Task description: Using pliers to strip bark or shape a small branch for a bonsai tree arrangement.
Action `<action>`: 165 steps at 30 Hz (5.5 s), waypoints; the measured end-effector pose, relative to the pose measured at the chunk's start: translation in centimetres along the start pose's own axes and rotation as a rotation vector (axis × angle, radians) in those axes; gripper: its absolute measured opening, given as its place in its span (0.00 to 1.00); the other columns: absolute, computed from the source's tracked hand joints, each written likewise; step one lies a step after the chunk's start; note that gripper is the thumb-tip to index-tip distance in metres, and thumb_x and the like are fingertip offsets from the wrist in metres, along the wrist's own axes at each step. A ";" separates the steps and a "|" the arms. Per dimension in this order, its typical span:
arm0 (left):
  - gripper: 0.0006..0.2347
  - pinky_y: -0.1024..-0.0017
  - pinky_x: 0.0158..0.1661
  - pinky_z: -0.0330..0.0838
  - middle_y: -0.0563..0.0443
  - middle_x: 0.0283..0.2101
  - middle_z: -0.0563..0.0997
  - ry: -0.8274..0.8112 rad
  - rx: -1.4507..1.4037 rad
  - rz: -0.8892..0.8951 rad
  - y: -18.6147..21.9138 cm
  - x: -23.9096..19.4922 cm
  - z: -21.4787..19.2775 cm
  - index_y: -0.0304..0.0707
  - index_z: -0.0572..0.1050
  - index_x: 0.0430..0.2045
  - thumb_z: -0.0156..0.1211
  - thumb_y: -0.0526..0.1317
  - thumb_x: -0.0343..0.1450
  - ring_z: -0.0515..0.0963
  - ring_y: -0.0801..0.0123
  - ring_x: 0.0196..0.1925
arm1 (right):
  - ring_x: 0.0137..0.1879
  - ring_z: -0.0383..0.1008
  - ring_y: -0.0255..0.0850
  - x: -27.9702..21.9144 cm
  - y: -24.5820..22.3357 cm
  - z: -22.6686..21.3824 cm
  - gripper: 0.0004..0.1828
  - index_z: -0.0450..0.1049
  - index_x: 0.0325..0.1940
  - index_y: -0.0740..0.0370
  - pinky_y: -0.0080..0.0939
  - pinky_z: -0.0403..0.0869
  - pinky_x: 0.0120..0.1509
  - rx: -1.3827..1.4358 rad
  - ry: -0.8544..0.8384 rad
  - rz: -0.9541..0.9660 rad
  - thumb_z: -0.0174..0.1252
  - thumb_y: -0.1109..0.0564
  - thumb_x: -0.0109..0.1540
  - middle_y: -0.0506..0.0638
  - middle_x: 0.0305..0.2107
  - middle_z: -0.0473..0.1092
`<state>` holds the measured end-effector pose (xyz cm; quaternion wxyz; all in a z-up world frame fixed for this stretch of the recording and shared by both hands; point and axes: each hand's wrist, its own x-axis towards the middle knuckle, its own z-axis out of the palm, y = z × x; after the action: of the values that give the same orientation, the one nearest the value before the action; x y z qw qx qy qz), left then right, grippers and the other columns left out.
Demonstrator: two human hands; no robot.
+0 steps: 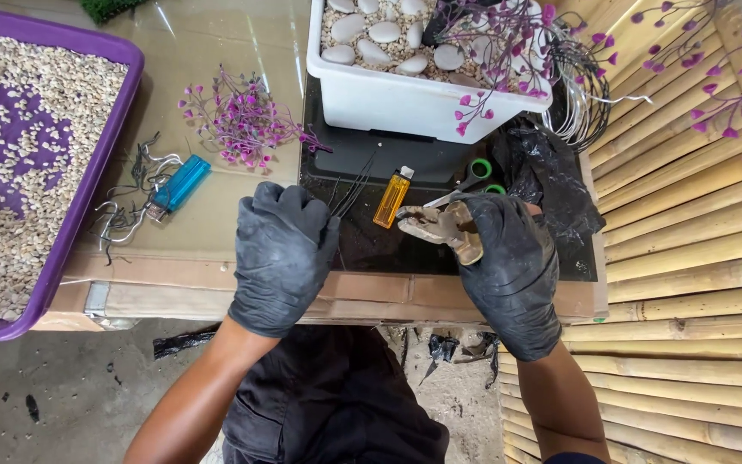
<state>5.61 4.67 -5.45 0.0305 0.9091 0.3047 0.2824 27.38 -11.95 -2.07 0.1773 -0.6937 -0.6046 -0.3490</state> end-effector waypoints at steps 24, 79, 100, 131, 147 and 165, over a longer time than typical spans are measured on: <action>0.12 0.50 0.34 0.62 0.52 0.34 0.76 -0.068 0.145 0.071 -2.7 -1.4 0.2 0.64 0.81 0.44 0.60 0.48 0.68 0.74 0.44 0.39 | 0.51 0.72 0.53 -0.1 2.0 2.2 0.22 0.73 0.52 0.61 0.51 0.76 0.48 0.056 -0.386 -0.038 0.58 0.61 0.53 0.54 0.41 0.71; 0.13 0.61 0.51 0.63 0.56 0.50 0.80 0.096 0.509 -0.409 -10.2 -5.5 -7.1 0.53 0.81 0.49 0.67 0.52 0.75 0.69 0.59 0.53 | 0.55 0.71 0.57 3.6 1.8 6.8 0.42 0.73 0.55 0.63 0.63 0.69 0.54 0.145 -0.579 0.045 0.63 0.25 0.57 0.59 0.48 0.73; 0.02 0.58 0.44 0.61 0.48 0.39 0.75 0.294 0.476 -0.244 -10.8 -2.2 -6.2 0.45 0.79 0.37 0.65 0.39 0.78 0.69 0.54 0.46 | 0.47 0.71 0.55 3.2 2.0 6.9 0.27 0.73 0.48 0.58 0.57 0.71 0.47 0.275 -0.504 0.067 0.68 0.36 0.59 0.54 0.39 0.71; 0.05 0.65 0.44 0.72 0.48 0.37 0.78 0.518 -0.844 -0.162 4.2 -3.4 0.1 0.40 0.71 0.37 0.56 0.29 0.73 0.76 0.58 0.42 | 0.53 0.65 0.56 5.2 0.0 3.3 0.23 0.75 0.66 0.53 0.57 0.72 0.55 0.113 -0.064 -0.081 0.63 0.54 0.66 0.56 0.51 0.68; 0.03 0.58 0.42 0.80 0.48 0.37 0.82 0.525 -0.901 -0.217 4.2 -4.6 0.4 0.37 0.80 0.36 0.62 0.32 0.72 0.82 0.51 0.37 | 0.62 0.77 0.49 4.3 -0.4 5.9 0.30 0.77 0.64 0.59 0.43 0.75 0.65 0.375 -0.085 -0.011 0.67 0.40 0.64 0.51 0.58 0.72; 0.02 0.58 0.41 0.80 0.45 0.36 0.83 0.526 -0.908 -0.218 6.1 -4.7 0.6 0.34 0.80 0.35 0.62 0.31 0.72 0.83 0.49 0.36 | 0.57 0.76 0.57 3.9 -2.1 5.8 0.32 0.75 0.64 0.65 0.51 0.74 0.64 0.526 -0.071 0.012 0.69 0.43 0.63 0.59 0.52 0.73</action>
<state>6.09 -2.95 -6.88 0.3725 0.6659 0.2418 0.5995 27.06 -4.86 -3.70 0.3324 -0.6393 -0.6762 -0.1540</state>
